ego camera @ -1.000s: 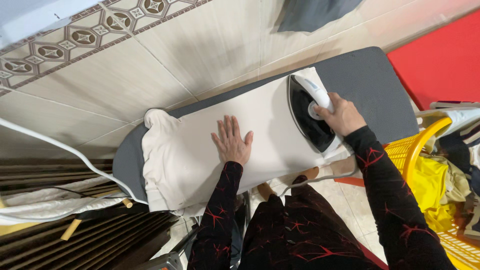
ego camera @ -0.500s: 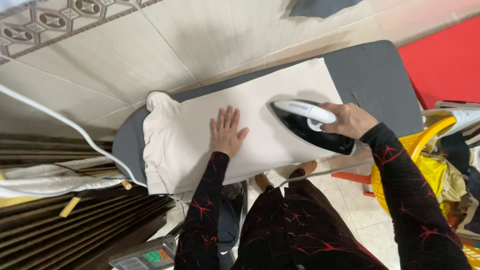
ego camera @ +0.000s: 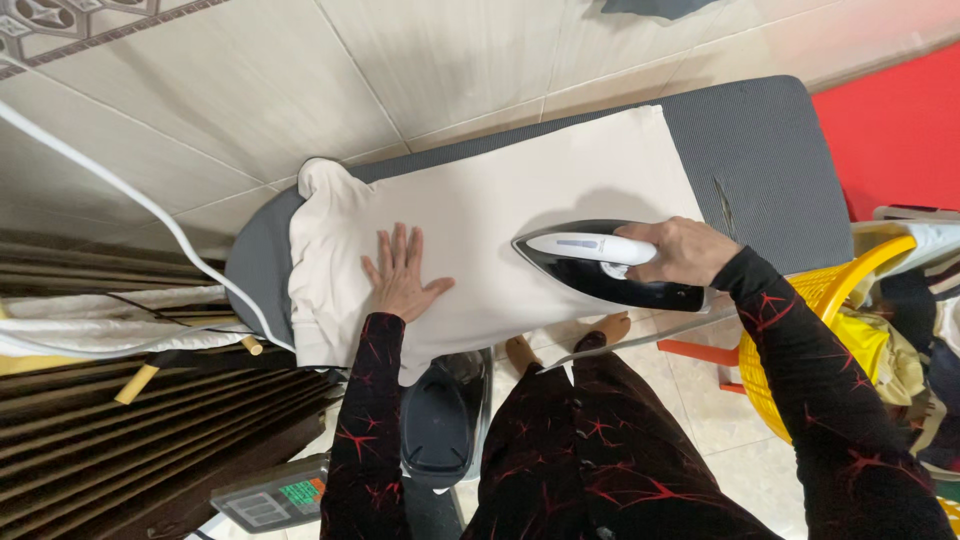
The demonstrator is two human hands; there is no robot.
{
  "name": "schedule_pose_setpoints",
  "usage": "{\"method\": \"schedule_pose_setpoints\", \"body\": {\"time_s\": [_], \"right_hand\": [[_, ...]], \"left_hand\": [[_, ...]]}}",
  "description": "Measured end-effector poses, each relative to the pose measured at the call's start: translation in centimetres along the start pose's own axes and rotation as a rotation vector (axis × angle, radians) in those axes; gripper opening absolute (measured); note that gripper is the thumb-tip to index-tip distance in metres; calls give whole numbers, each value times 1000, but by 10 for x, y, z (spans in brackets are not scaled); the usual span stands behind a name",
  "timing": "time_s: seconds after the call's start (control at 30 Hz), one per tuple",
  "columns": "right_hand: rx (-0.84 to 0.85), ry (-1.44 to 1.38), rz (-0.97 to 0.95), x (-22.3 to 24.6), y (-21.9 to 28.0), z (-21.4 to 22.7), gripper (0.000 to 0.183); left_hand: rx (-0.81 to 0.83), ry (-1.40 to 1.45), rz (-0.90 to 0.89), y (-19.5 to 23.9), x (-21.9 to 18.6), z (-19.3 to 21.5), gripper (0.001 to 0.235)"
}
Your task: The person irons a light-colored garment on an ironing board using a steam iron. They repeatedly smooth the fabric with one hand while moving the iron back and forth with the other, occasionally repositioning the garment to cover different areas.
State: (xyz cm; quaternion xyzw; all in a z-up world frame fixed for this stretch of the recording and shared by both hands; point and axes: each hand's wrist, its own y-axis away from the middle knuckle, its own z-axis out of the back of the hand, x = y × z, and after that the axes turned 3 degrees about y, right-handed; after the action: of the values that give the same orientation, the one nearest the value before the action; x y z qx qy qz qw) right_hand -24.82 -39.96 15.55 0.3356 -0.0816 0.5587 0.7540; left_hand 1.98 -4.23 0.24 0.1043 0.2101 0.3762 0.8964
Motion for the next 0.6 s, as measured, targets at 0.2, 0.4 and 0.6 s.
{"method": "schedule_pose_setpoints", "body": {"time_s": [0.2,0.4,0.6], "right_hand": [[-228,12,-115,21,-6,-15,68],[4,28,41,37,-19,-8,65],[-192,-7,10,57,-30,-22,66]], "left_hand": [[16,-8,0,-5,5,-3,138],[73,-16,-10,-8,5,-2,146],[48,13,-27,-7,10,-4,150]]}}
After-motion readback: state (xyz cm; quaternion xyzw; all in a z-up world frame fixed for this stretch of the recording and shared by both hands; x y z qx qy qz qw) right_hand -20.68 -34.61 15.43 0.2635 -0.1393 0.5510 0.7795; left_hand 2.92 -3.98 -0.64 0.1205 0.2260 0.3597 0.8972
